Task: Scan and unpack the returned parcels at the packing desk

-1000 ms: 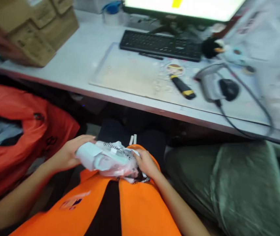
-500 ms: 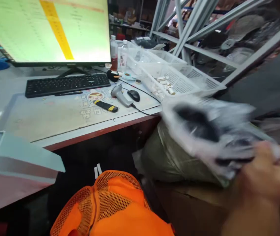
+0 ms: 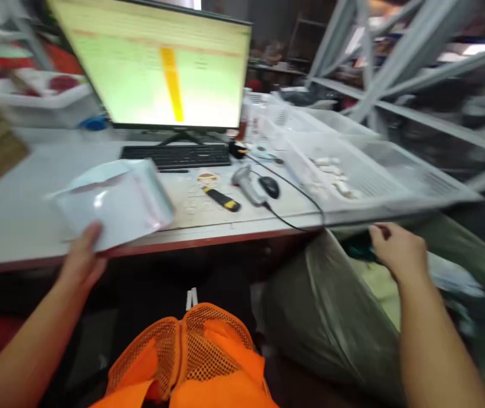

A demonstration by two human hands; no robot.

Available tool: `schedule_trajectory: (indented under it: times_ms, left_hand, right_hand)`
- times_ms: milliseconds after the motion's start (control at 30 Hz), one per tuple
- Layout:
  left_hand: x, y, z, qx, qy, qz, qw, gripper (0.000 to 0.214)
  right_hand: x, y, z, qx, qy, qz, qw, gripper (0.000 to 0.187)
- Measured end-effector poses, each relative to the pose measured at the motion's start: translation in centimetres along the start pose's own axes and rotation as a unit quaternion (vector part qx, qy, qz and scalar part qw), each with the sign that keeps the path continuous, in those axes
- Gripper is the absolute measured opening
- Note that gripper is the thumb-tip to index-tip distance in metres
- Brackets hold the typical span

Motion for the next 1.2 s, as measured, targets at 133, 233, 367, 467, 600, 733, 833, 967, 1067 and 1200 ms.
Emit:
schedule_trajectory:
  times_ms: [133,233,367,467,600,733,833,967,1067,1200]
  left_hand:
    - [3.3,-2.6,0.2,-0.034,0.06,0.016,0.997,0.039]
    - [5.4,-4.2,-0.1,-0.01,0.04,0.016,0.999,0.038]
    - [6.3,-4.1,-0.8,0.023,-0.032,0.036,0.999,0.038]
    - [5.9,-3.6,-2.0,0.072,-0.13,0.024,0.989,0.048]
    - [5.1,-2.2,-5.1,0.208,-0.256,-0.064,0.942,0.069]
    - [5.5,-1.1,-6.2,0.273,-0.288,-0.097,0.913,0.068]
    - [6.3,-0.9,-6.0,0.28,-0.293,-0.095,0.909,0.068]
    - [6.2,-0.9,-5.4,0.267,-0.292,-0.095,0.913,0.066]
    - [4.8,-1.5,-5.1,0.244,-0.288,-0.092,0.921,0.066]
    - [1.8,-3.2,-4.5,0.183,-0.282,-0.083,0.938,0.063]
  right_hand:
    - [4.2,-3.8,15.0,-0.155,-0.149,0.038,0.976,0.038]
    - [7.7,-2.9,25.2,-0.225,-0.122,0.148,0.955,0.059]
    - [11.1,-1.4,32.3,-0.19,-0.031,0.236,0.953,0.063]
    - [11.1,-1.1,33.9,-0.164,-0.004,0.246,0.955,0.056]
    - [6.7,-0.8,33.4,-0.21,-0.046,0.203,0.955,0.047]
    - [-0.9,3.3,33.7,-0.406,-0.207,0.156,0.876,0.033]
    - [-4.0,7.1,34.4,-0.498,-0.252,0.174,0.811,0.025]
    - [-2.7,7.7,35.9,-0.501,-0.224,0.183,0.815,0.028]
    - [0.9,4.2,36.5,-0.445,-0.178,0.168,0.862,0.036]
    - [6.7,-1.1,35.8,-0.305,-0.07,0.171,0.934,0.047]
Point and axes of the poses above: each hand's wrist, its own y-axis away from the middle knuckle, its own x-axis out of the palm, z = x × y, the point moved 7 cm from there along -y, towards the middle knuckle, and after that the axes turned 3 degrees about z, right-handed, at the moved point
